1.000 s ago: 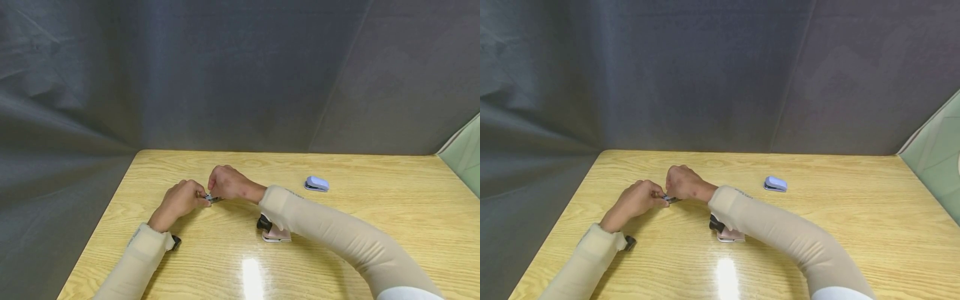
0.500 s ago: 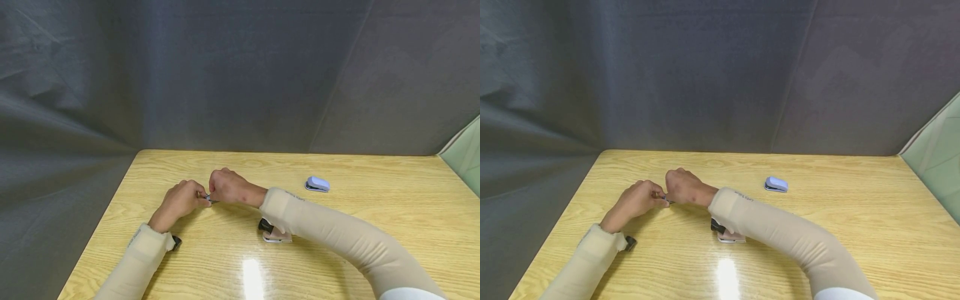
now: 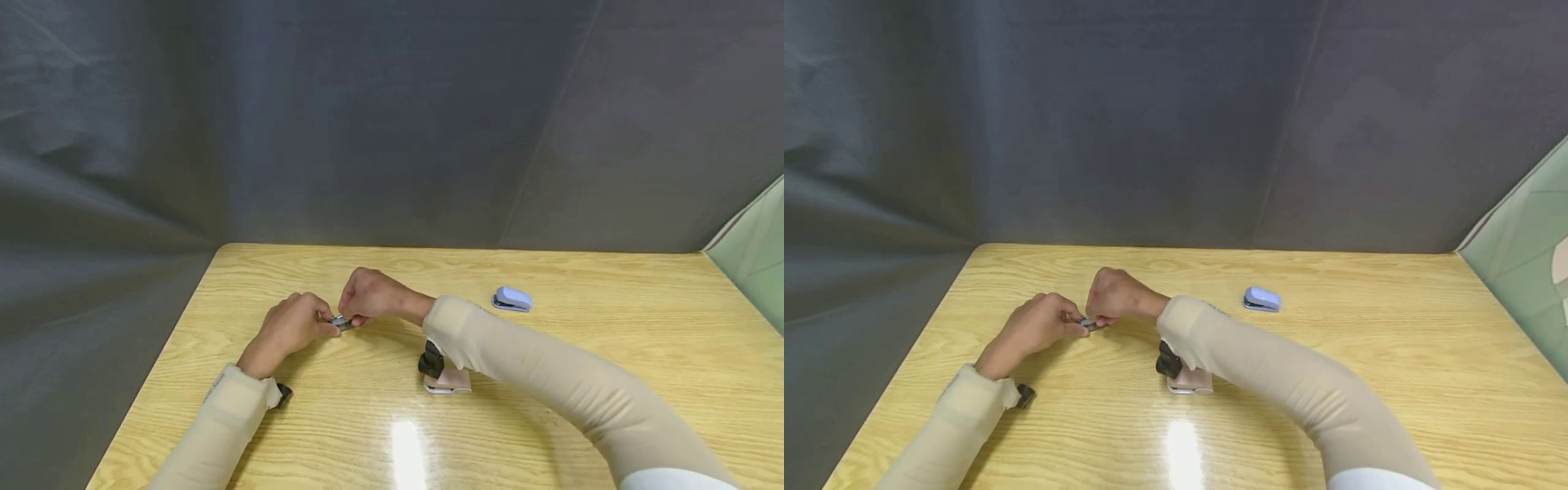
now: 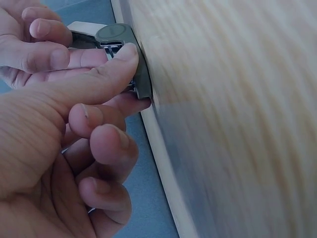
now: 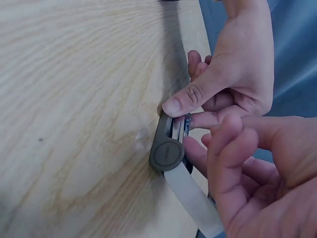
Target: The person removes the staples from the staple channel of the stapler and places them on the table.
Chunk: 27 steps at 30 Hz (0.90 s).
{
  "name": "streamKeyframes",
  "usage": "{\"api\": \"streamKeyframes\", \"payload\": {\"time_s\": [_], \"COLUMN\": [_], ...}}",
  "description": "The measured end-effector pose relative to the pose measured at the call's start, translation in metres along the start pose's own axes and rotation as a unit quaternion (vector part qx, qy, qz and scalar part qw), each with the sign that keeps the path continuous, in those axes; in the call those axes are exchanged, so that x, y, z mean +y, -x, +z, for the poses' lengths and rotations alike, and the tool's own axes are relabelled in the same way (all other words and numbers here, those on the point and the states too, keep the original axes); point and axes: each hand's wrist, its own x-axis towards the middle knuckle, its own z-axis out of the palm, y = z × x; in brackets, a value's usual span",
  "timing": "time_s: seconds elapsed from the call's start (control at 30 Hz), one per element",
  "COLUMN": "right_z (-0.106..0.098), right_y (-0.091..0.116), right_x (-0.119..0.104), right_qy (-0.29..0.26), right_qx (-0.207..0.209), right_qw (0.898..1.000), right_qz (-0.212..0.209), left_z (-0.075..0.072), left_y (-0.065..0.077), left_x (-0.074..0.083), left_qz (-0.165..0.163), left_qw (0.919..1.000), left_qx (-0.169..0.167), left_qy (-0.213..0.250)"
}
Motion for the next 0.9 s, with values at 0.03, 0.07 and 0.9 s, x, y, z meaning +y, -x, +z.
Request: {"api": "streamKeyframes", "payload": {"time_s": [0.03,0.07,0.9], "right_z": [0.0001,0.0002,0.0074], "right_y": [0.0000,-0.0001,0.0030], "right_x": [0.0005,0.0012,0.0002], "right_qy": [-0.008,-0.017,0.035], "right_qx": [0.000,0.001,0.024], "right_qw": [1.000,1.000,0.999], "right_qz": [-0.002,-0.004,0.002], "left_z": [0.0001,0.0003,0.0027], "left_y": [-0.0001,-0.0002,-0.0013], "left_x": [-0.0001,-0.0003,-0.0023], "left_qz": [-0.001,0.000,0.008], "left_qw": [1.0000,1.0000,0.9999], "left_qx": [0.000,-0.001,0.007], "left_qy": [0.000,0.001,-0.007]}}
